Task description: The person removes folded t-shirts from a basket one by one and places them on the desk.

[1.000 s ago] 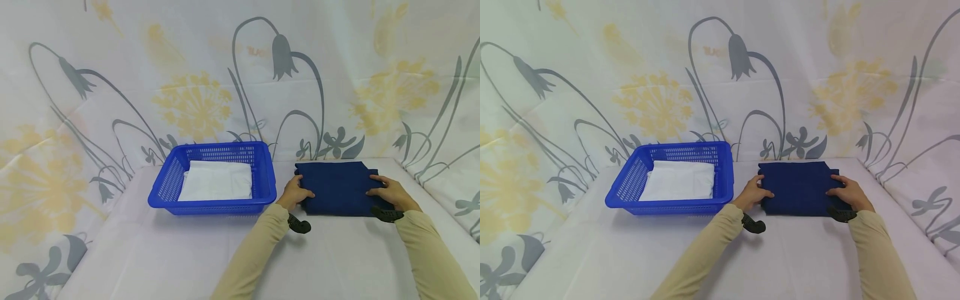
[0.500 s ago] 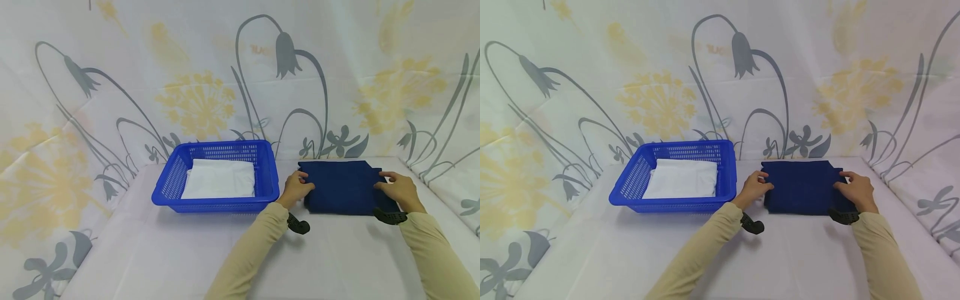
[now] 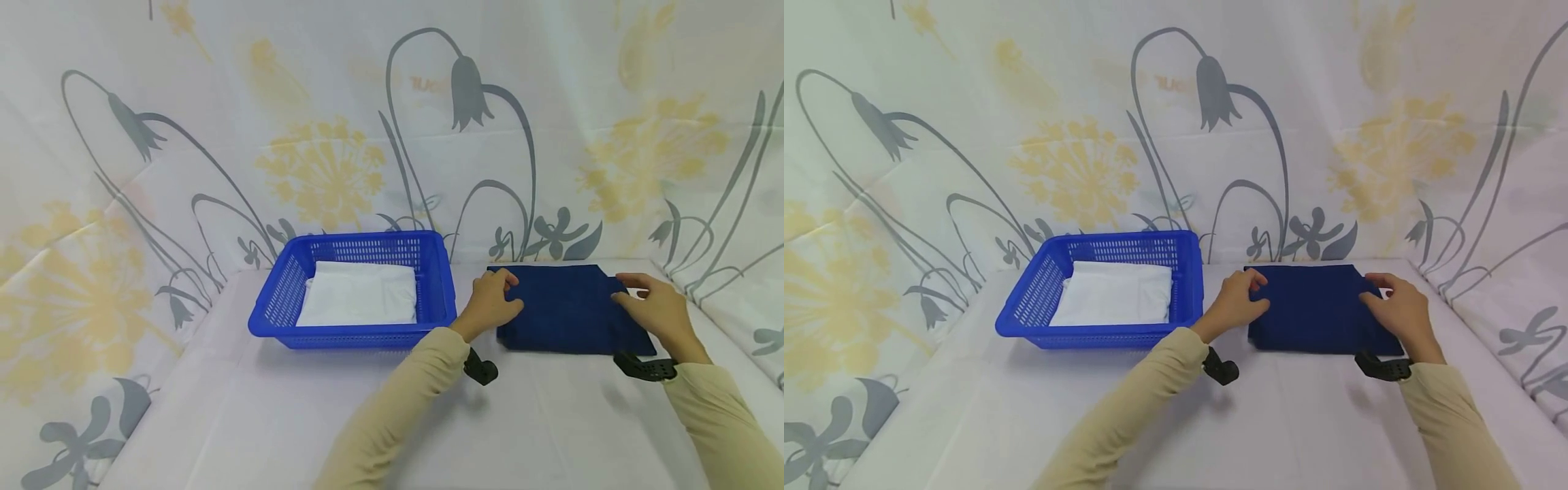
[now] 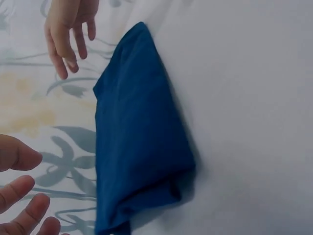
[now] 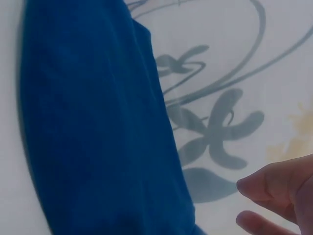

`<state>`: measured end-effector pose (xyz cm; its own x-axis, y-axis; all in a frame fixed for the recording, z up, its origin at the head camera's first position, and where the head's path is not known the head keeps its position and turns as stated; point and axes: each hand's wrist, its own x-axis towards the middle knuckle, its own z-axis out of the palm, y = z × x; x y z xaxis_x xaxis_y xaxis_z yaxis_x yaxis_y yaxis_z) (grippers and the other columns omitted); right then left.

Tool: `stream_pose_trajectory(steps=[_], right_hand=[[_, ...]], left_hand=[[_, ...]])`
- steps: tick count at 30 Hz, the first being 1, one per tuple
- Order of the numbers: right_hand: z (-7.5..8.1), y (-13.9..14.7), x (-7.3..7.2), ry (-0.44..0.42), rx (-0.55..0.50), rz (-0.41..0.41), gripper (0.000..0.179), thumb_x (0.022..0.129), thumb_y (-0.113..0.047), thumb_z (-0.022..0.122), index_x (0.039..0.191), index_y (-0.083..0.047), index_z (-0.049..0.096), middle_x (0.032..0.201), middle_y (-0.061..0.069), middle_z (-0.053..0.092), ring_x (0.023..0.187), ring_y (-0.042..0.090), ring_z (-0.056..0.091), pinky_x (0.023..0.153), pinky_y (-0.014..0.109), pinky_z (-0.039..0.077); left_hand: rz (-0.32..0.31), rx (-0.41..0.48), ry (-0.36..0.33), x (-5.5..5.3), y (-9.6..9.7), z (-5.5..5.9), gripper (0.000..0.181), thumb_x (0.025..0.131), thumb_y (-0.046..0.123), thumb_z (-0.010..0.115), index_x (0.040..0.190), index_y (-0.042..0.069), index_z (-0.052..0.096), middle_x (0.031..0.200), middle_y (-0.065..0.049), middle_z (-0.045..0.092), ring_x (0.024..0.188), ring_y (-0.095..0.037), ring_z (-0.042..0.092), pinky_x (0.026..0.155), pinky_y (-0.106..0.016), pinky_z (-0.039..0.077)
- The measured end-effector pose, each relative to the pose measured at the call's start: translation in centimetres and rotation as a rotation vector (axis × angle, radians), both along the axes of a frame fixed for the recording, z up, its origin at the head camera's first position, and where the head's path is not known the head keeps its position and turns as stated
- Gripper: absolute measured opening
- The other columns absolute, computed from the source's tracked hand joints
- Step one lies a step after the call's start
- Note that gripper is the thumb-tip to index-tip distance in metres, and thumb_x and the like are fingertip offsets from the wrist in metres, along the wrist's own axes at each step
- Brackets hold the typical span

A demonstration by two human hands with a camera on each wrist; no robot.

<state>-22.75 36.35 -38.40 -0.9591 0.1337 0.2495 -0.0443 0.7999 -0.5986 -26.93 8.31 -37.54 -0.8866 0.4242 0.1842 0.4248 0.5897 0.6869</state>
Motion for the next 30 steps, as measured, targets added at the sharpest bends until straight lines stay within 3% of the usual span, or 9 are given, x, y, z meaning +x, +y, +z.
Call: stream_pose_trajectory(steps=[6, 13, 21, 23, 25, 28, 30], right_hand=[[0.7, -1.3, 0.6, 0.079, 0.035, 0.042, 0.045, 0.095, -0.021, 0.060, 0.131, 0.005, 0.053, 0.126, 0.032, 0.053, 0.111, 0.056, 0.049, 0.081, 0.062, 0.040], [1.6, -3.3, 1.6, 0.172, 0.021, 0.068, 0.050, 0.093, -0.019, 0.062, 0.136, 0.003, 0.049, 0.123, 0.030, 0.055, 0.109, 0.054, 0.050, 0.080, 0.063, 0.039], [2.1, -5.7, 3.1, 0.246, -0.010, 0.130, 0.047, 0.093, -0.016, 0.064, 0.134, 0.002, 0.051, 0.125, 0.029, 0.055, 0.108, 0.054, 0.051, 0.079, 0.064, 0.040], [2.2, -6.3, 3.6, 0.256, -0.018, 0.129, 0.046, 0.093, -0.017, 0.065, 0.134, -0.001, 0.052, 0.124, 0.025, 0.058, 0.109, 0.044, 0.055, 0.080, 0.053, 0.044], [2.1, -6.9, 4.0, 0.255, -0.034, 0.136, 0.046, 0.093, -0.019, 0.066, 0.135, -0.004, 0.053, 0.123, 0.022, 0.059, 0.109, 0.023, 0.058, 0.080, 0.040, 0.045], [1.9, -7.8, 4.5, 0.248, -0.053, 0.154, 0.047, 0.093, -0.021, 0.067, 0.135, -0.007, 0.054, 0.123, 0.017, 0.061, 0.102, -0.008, 0.048, 0.076, 0.025, 0.039], [1.8, -8.3, 4.8, 0.249, -0.060, 0.175, 0.047, 0.092, -0.021, 0.067, 0.135, -0.008, 0.054, 0.123, 0.016, 0.061, 0.099, -0.016, 0.042, 0.076, 0.024, 0.038]], left_hand=[[-0.077, -0.130, 0.155, 0.3, -1.2, 1.6, 0.029, 0.089, 0.018, 0.066, 0.117, 0.012, 0.062, 0.107, -0.002, 0.057, 0.097, -0.013, 0.049, 0.075, -0.018, 0.039], [-0.104, -0.234, 0.255, 1.4, -2.4, 2.2, 0.035, 0.092, 0.018, 0.062, 0.126, 0.013, 0.058, 0.110, 0.000, 0.055, 0.096, -0.014, 0.046, 0.073, -0.021, 0.038], [-0.099, -0.327, 0.400, 2.6, -4.1, 2.9, 0.029, 0.092, 0.021, 0.063, 0.121, 0.017, 0.063, 0.107, -0.001, 0.056, 0.090, -0.017, 0.046, 0.069, -0.024, 0.040], [-0.096, -0.333, 0.445, 2.6, -4.7, 3.1, 0.027, 0.092, 0.021, 0.063, 0.119, 0.016, 0.063, 0.105, -0.002, 0.056, 0.089, -0.019, 0.048, 0.067, -0.025, 0.040], [-0.083, -0.330, 0.478, 2.6, -5.4, 3.4, 0.026, 0.091, 0.021, 0.064, 0.117, 0.016, 0.063, 0.103, -0.002, 0.057, 0.089, -0.020, 0.050, 0.066, -0.026, 0.042], [-0.060, -0.311, 0.504, 2.5, -6.6, 3.8, 0.026, 0.090, 0.020, 0.065, 0.116, 0.015, 0.063, 0.103, -0.004, 0.057, 0.089, -0.022, 0.052, 0.066, -0.028, 0.043], [-0.044, -0.304, 0.508, 2.4, -7.5, 4.0, 0.027, 0.090, 0.021, 0.065, 0.116, 0.014, 0.063, 0.104, -0.004, 0.058, 0.089, -0.022, 0.052, 0.066, -0.028, 0.043]])
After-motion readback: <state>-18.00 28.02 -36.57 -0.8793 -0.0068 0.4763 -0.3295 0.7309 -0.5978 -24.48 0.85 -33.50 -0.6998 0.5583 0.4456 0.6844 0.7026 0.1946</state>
